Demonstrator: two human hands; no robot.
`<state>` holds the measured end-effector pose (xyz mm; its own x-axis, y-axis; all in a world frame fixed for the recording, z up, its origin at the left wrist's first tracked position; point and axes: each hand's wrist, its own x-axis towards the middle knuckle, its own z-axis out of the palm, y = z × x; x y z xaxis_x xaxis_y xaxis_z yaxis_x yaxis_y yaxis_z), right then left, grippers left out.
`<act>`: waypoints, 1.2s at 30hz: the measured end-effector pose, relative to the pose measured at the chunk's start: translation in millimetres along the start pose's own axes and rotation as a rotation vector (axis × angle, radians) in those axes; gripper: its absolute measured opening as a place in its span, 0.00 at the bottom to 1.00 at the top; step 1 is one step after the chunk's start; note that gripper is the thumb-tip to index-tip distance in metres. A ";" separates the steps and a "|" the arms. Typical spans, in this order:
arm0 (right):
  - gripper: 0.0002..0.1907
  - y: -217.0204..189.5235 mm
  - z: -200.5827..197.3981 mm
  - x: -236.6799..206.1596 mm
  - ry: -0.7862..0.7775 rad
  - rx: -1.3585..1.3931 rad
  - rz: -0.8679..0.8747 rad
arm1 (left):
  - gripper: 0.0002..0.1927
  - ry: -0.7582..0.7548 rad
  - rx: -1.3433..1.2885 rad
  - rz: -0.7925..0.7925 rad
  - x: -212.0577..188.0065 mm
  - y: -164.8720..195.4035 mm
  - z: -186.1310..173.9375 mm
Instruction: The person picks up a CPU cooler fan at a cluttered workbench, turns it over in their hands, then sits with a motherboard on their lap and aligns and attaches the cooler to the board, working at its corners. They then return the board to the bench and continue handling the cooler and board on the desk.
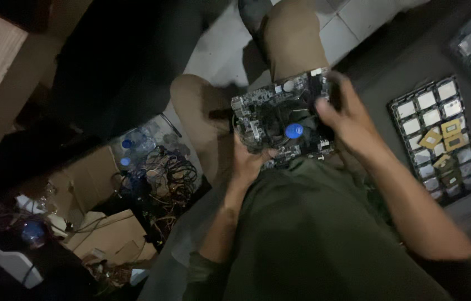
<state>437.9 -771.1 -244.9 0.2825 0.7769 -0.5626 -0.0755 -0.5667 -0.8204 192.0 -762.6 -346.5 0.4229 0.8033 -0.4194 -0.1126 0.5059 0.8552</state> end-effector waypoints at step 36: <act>0.18 -54.9 47.6 -17.5 -0.236 0.095 -0.147 | 0.58 -0.149 0.205 0.202 1.6 56.2 -1.3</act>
<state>391.6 -740.5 -194.8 0.0676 0.8975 -0.4358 -0.1427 -0.4236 -0.8946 185.1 -732.5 -299.5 0.5390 0.8185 -0.1990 -0.0305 0.2550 0.9664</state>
